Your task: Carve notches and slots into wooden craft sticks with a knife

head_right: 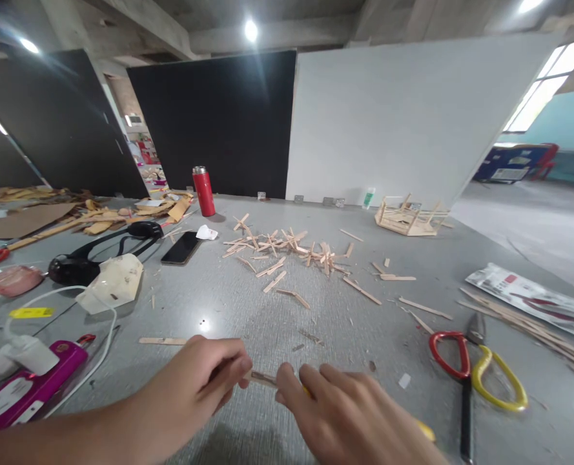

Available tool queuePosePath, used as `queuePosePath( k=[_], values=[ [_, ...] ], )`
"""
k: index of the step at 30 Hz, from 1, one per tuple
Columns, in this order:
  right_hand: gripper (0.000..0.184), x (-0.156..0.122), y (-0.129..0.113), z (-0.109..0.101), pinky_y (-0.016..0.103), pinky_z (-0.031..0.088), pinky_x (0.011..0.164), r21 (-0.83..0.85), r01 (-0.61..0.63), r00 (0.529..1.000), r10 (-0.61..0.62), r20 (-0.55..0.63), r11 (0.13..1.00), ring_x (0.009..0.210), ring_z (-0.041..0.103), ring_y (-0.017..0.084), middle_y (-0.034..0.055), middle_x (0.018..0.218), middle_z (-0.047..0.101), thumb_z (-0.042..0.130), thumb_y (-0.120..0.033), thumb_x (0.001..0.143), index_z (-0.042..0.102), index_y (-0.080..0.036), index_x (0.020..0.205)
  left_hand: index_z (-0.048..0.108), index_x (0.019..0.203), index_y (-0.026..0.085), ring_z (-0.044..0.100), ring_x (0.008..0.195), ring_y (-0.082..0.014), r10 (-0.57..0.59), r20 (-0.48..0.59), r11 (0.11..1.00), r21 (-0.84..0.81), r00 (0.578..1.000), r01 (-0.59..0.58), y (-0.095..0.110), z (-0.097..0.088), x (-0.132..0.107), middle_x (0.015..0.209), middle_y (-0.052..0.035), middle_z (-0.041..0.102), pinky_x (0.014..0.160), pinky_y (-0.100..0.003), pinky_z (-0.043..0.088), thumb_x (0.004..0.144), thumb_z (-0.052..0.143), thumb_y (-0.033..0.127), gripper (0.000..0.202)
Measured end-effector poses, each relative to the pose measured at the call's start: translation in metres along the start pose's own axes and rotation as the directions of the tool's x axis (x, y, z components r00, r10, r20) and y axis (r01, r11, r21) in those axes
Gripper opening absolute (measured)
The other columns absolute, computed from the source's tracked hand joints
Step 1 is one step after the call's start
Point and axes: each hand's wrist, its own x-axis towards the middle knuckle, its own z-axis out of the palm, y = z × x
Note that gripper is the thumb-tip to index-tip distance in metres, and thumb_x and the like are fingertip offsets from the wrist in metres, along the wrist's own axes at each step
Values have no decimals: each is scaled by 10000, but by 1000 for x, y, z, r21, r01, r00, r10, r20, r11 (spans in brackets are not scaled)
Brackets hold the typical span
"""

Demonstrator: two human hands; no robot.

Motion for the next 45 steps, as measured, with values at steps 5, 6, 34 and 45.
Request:
queuePosePath(
  k=[5, 6, 34, 45],
  values=[
    [545, -9, -19, 59, 317, 551, 516, 7, -116, 993, 116, 26, 993, 600, 690, 205, 36, 791, 711, 464, 47, 624, 563, -155, 1120, 462, 662, 181, 368, 522, -96, 22, 79, 993, 110, 997, -30, -54, 18, 18, 555, 48, 432, 535, -253, 271, 1031, 405, 273, 385],
    [542, -10, -21, 65, 328, 557, 502, 4, -105, 993, 104, 53, 995, 588, 687, 213, 42, 785, 704, 474, 43, 623, 566, -139, 1125, 443, 647, 183, 344, 517, -96, 24, 85, 993, 117, 996, -34, -59, 19, 20, 546, 51, 417, 533, -261, 256, 1027, 412, 271, 391],
    [885, -15, -29, 63, 366, 605, 479, -36, -22, 988, 27, 149, 999, 594, 657, 200, 30, 808, 626, 498, 44, 665, 327, -39, 1529, 515, 630, 171, 358, 490, -97, 59, 102, 988, 139, 993, -73, -61, 15, 20, 537, 41, 440, 531, -266, 259, 1006, 396, 212, 396],
    [757, -9, -33, 54, 338, 598, 485, -66, 3, 992, 5, 125, 998, 600, 658, 198, 50, 801, 650, 461, 27, 709, 424, -18, 1464, 529, 619, 170, 340, 477, -97, 68, 109, 987, 140, 992, -83, -57, 12, 21, 531, 42, 421, 506, -259, 245, 987, 422, 209, 386]
  ],
)
